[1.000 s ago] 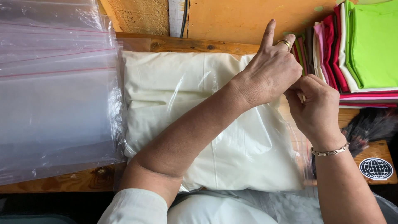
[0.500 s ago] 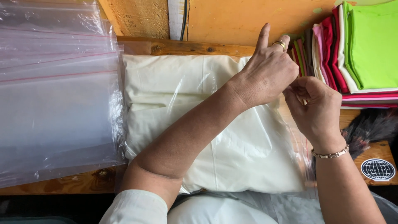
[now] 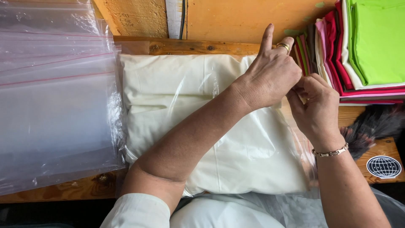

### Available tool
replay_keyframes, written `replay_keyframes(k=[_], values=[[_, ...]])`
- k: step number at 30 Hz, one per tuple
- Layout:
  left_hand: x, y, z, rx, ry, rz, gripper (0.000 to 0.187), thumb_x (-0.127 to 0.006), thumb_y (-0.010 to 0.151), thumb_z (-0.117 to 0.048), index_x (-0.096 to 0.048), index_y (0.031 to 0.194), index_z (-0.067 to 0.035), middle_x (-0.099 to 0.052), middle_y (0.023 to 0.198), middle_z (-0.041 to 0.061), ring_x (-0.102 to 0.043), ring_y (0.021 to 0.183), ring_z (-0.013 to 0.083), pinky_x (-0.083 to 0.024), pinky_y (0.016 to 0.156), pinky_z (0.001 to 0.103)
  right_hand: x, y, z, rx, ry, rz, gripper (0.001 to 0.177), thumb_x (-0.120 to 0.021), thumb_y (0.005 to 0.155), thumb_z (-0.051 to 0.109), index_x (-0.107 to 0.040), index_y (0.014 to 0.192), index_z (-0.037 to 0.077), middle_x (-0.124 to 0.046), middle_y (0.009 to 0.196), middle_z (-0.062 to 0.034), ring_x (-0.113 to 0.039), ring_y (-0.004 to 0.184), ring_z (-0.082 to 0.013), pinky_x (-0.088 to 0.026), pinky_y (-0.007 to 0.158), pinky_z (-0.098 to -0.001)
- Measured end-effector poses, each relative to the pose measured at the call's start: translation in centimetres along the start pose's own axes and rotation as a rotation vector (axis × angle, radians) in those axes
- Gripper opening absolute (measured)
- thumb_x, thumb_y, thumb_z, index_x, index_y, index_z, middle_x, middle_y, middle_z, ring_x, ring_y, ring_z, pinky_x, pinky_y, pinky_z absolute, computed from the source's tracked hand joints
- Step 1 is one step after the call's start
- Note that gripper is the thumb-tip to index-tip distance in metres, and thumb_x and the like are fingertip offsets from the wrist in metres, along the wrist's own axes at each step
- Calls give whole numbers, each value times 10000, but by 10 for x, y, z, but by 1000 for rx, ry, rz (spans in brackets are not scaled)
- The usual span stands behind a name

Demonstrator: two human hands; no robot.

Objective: The person seals a clear plastic zip-lock bag containing a folded white fabric. They press the zipper track along the top edge to close the bag, then run their fingers along the seal to ensure it is secure.

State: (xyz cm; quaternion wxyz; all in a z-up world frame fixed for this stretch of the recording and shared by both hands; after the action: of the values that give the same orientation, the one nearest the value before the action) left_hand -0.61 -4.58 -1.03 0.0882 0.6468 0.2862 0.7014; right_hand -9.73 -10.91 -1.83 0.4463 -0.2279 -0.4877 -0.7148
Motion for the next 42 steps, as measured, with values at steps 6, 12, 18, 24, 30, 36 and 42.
replay_keyframes(k=[6, 12, 18, 24, 30, 36, 42], values=[[4, -4, 7, -32, 60, -8, 174, -658, 575, 7, -701, 628, -153, -539, 480, 18, -527, 1035, 296, -196, 1001, 734, 3, -11, -20, -230, -111, 123, 183, -744, 883, 157, -643, 802, 27, -639, 739, -51, -562, 604, -135, -433, 563, -270], [-3, -3, 11, -12, 34, 76, 266, -642, 579, 65, -712, 680, -171, -609, 563, 47, -467, 1150, 338, -141, 1003, 753, 7, -45, -43, -339, -409, 248, 250, -681, 872, 360, -685, 800, 121, -676, 696, -65, -637, 661, -275, -435, 623, -383], [-13, -2, 16, 0, 4, 15, 287, -617, 564, 105, -702, 663, -151, -582, 530, 33, -490, 1086, 338, -128, 992, 763, 21, -87, -33, -605, -253, 404, 201, -665, 839, 291, -709, 780, 103, -704, 624, -11, -567, 524, -136, -437, 595, -293], [-22, 2, 21, 49, -39, -90, 271, -573, 620, 119, -621, 605, -147, -560, 624, 20, -486, 1011, 336, -270, 977, 694, 35, -122, -20, -966, 102, 344, 121, -686, 829, 97, -713, 907, 9, -653, 713, -104, -527, 479, -172, -532, 350, -346], [8, 0, 23, 358, -238, 243, 453, -421, 700, 144, -501, 1079, -91, -357, 1185, 167, -328, 1237, 487, -85, 1029, 777, 22, -134, -27, -834, 286, 176, 383, -608, 873, 103, -557, 1243, 16, -607, 756, -61, -525, 653, -122, -419, 562, -247], [29, -35, 94, 861, 71, 1121, 1046, -768, 713, -556, -173, 1487, -182, -96, 1556, 194, -3, 1391, 541, -152, 976, 779, 17, -125, -8, -752, 25, 221, 546, -591, 866, 117, -433, 1388, 85, -623, 699, -61, -518, 625, -192, -400, 696, -326], [-29, -39, 113, 598, 0, 1208, 633, -738, 775, -423, -539, 1307, -143, -538, 1324, 39, -565, 1111, 317, -474, 862, 450, 4, -143, -6, -414, -135, 156, 503, -536, 904, 68, -462, 1399, 124, -575, 699, -42, -538, 601, -227, -458, 640, -356]])
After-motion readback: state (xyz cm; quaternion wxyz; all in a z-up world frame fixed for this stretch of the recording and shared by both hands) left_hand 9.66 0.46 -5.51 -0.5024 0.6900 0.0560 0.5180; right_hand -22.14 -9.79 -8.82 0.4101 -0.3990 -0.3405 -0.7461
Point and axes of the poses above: each hand's wrist, its own y-axis towards the middle knuckle, its own x-axis out of the back of the hand, z = x × y, the point moved 5 cm from there along y, towards the middle knuckle
